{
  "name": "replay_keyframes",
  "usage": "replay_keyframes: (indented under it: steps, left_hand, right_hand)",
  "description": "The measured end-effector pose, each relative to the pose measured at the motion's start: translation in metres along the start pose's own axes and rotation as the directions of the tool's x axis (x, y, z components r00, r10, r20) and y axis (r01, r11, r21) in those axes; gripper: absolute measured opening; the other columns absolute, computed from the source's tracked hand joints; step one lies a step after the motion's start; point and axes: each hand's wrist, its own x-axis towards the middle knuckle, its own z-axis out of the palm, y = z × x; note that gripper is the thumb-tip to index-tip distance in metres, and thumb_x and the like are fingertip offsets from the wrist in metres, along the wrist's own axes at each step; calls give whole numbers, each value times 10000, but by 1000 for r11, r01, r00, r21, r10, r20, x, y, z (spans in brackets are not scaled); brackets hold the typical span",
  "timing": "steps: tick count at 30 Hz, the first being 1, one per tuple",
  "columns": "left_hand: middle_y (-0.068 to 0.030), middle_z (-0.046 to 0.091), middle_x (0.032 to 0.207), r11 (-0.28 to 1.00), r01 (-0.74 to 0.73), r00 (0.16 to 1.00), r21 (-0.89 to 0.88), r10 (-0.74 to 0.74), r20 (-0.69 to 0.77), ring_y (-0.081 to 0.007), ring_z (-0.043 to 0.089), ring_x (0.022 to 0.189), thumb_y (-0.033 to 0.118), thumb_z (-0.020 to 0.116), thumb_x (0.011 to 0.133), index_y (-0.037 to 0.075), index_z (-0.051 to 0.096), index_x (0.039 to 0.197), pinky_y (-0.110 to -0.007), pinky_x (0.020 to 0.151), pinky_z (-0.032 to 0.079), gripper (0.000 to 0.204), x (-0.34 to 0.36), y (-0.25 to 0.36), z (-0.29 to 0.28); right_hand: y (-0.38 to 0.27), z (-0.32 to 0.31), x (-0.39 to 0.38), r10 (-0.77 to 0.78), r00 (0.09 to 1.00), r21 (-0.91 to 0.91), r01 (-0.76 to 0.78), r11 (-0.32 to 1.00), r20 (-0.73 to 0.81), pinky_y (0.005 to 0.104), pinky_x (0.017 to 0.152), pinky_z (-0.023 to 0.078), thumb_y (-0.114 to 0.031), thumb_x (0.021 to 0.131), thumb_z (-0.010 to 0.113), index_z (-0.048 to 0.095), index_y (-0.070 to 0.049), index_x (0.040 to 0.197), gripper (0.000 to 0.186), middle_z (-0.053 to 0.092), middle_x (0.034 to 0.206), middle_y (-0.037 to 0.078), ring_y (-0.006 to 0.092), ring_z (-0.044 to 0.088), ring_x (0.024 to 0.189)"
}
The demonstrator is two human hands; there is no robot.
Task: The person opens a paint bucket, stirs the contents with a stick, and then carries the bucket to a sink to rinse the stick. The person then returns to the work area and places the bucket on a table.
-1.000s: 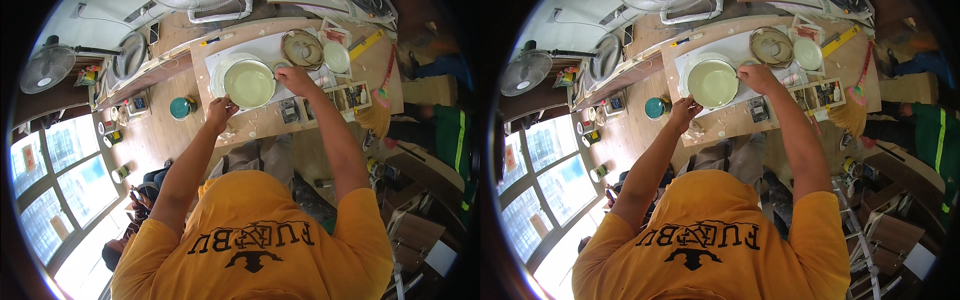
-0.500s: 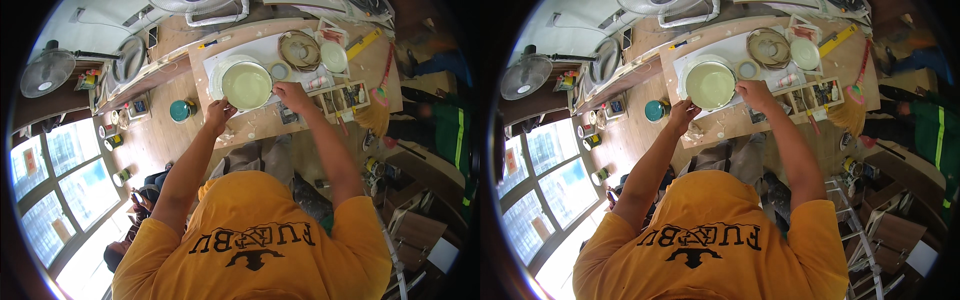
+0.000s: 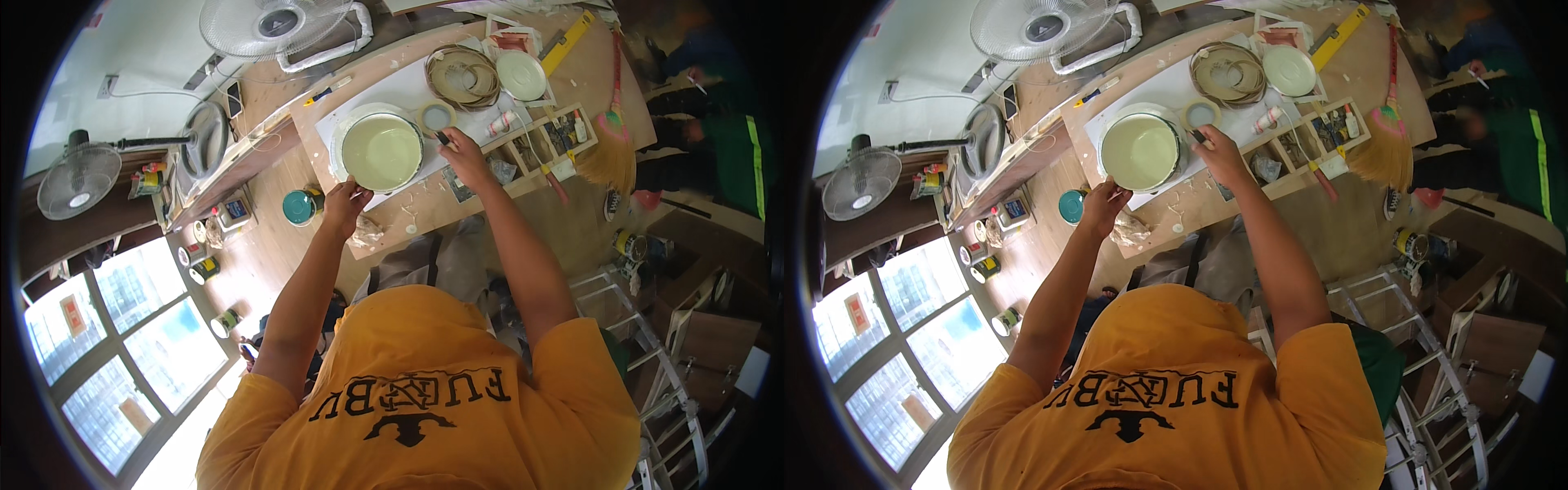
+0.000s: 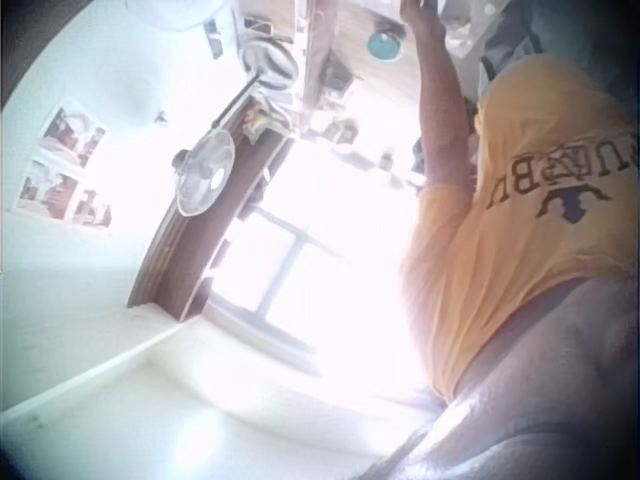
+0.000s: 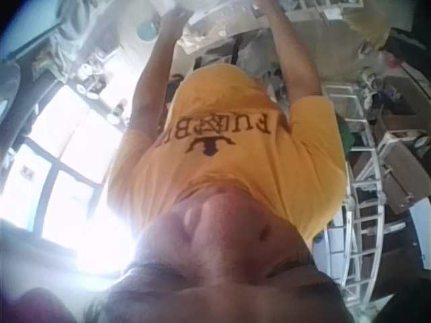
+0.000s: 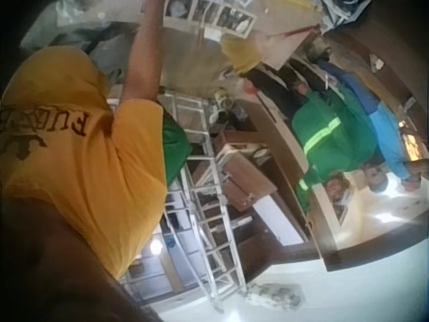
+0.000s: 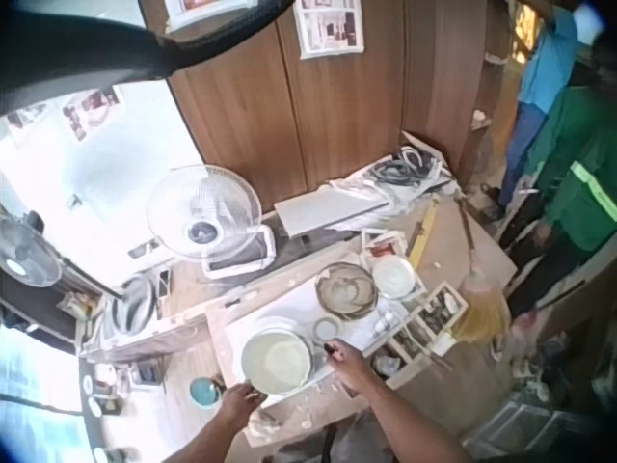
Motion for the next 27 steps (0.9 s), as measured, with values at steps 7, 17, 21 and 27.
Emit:
replay_keyframes:
  steps: [7, 17, 21, 27]
  left_hand:
    - [-97, 586, 1027, 998, 18, 1000, 64, -20, 21, -207, 600, 936, 198, 494, 1067, -38, 587, 1146, -359, 954, 567, 266, 0, 6, 0]
    - [-86, 604, 1050, 998, 18, 1000, 68, -18, 8, -200, 609, 984, 143, 458, 1057, -32, 595, 1162, -356, 965, 559, 246, 1, 4, -1]
    - [-90, 606, 1068, 996, -2, 999, 84, -1, 38, -198, 608, 1004, 144, 457, 1056, -41, 588, 1163, -354, 985, 553, 250, -1, 4, 0]
    - [-93, 605, 1064, 994, 19, 999, 103, -23, 30, -199, 610, 1006, 145, 449, 1064, -41, 582, 1152, -349, 995, 551, 245, 4, 5, -8]
  right_hand:
    - [-42, 6, 18, -135, 990, -241, 142, 960, 47, 381, 819, 513, -135, 887, 683, 685, -36, 1138, 270, 708, 1042, 165, 308, 666, 917]
    - [-32, -3, 7, -112, 993, -385, 122, 915, 48, 424, 817, 517, -188, 893, 705, 684, -27, 1058, 232, 689, 1002, 174, 357, 656, 918]
    - [-11, -12, -7, -226, 974, -319, 222, 921, 26, 414, 810, 519, -153, 889, 689, 690, -32, 1052, 203, 689, 990, 166, 355, 658, 899]
    - [-49, -3, -1, -96, 995, -161, 98, 982, 19, 372, 759, 528, -108, 875, 659, 714, -38, 1086, 229, 706, 951, 178, 308, 687, 836]
